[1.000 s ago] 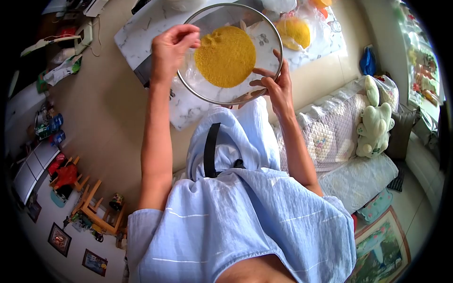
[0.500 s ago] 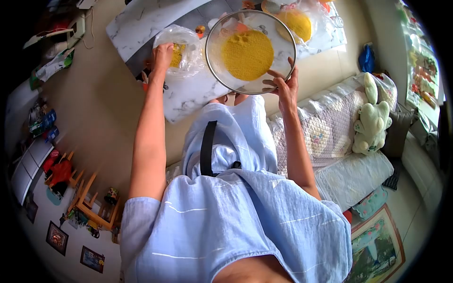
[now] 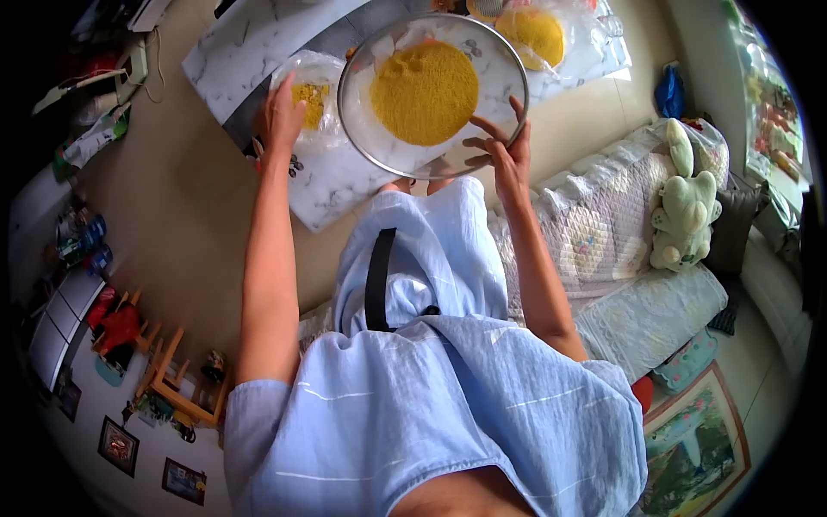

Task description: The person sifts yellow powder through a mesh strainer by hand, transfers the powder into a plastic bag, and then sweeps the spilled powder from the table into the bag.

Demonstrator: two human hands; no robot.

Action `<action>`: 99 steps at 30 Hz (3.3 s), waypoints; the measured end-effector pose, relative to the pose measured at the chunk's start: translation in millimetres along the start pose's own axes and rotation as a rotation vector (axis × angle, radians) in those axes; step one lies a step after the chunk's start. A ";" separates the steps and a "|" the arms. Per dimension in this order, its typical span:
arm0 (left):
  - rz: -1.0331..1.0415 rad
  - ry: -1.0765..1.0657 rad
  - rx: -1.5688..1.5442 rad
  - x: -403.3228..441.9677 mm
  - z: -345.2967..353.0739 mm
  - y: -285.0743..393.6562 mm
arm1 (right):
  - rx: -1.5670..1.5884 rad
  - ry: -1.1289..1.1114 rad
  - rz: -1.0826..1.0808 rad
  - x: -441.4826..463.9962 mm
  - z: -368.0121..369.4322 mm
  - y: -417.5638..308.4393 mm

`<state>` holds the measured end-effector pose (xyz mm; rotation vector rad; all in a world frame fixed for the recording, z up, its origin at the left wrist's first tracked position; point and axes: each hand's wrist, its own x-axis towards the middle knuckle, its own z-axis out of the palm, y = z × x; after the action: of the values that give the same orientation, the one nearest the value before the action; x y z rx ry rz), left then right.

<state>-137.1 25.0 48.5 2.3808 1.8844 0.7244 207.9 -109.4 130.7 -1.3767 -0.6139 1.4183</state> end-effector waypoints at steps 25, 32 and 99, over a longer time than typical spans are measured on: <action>-0.777 -0.594 -0.765 -69.1 1.4 6.3 | -0.022 0.175 0.202 86.0 -10.3 46.2; -0.885 -0.630 -0.763 -119.5 7.9 -12.7 | 0.096 0.247 0.122 114.9 -29.9 56.6; 0.079 -0.574 -0.438 204.3 328.5 353.0 | -0.279 -0.087 0.880 318.3 -348.9 -79.1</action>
<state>340.0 205.4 -70.4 2.0870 1.2591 0.3459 614.3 103.6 -6.3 -1.9404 -0.2511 2.1438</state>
